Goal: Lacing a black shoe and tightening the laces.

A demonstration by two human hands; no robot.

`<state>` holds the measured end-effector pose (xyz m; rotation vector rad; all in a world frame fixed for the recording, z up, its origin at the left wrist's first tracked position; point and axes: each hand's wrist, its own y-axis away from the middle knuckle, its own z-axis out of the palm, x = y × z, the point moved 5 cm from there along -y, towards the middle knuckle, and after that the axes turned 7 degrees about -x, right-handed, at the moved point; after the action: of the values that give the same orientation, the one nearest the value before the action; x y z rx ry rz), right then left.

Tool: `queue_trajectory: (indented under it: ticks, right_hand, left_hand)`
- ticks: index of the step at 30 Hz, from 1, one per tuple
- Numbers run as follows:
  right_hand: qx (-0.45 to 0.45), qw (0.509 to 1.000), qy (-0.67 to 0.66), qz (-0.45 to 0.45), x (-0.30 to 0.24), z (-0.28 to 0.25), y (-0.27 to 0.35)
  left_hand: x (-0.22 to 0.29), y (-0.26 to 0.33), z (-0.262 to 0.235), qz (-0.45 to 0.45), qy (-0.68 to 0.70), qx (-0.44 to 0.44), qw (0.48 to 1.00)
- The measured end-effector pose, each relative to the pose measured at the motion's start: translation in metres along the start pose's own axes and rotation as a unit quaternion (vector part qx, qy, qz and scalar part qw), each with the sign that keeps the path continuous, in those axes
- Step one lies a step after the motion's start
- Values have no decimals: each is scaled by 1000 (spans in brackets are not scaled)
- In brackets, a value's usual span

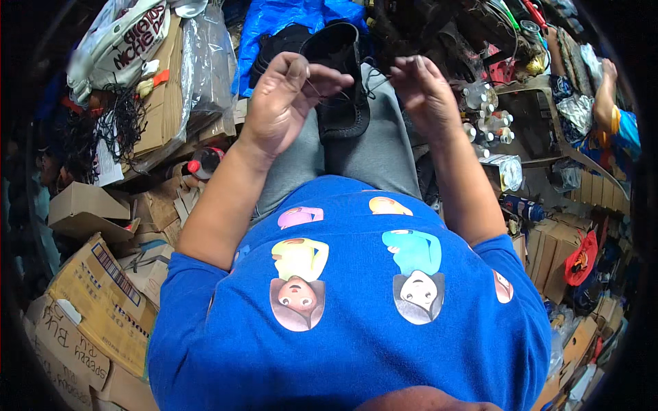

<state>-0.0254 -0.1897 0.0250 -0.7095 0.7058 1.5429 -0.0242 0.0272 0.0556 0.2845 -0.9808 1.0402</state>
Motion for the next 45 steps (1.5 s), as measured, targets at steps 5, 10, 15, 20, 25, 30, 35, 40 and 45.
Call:
queue_trajectory:
  ticks: [5,10,15,20,25,30,35,40,45]
  right_hand:
    - [-20,998,-30,46,6,-18,-5]
    - [208,967,127,-79,-86,-152,39]
    - [285,921,261,-55,-117,-223,78]
    - [-11,874,484,43,-49,-57,26]
    - [-173,774,608,-27,-21,4,-8]
    - [-213,737,641,-25,-12,2,-13]
    - [-240,726,644,-28,-8,8,-13]
    - [-230,769,597,-22,2,3,-8]
    - [-219,755,615,-57,2,7,6]
  left_hand:
    - [-9,29,-53,-76,-74,83,991]
    - [92,105,-136,56,-183,288,938]
    - [136,128,-161,84,-357,342,865]
    - [29,16,-54,-69,-567,63,818]
    - [-33,-47,-24,-81,-546,-56,832]
    - [-32,-64,-19,4,-620,-114,776]
    - [-38,-71,-11,-219,-573,-194,765]
    - [-52,-63,-23,-243,-431,-195,847]
    - [-44,-59,-22,-264,-408,-234,842]
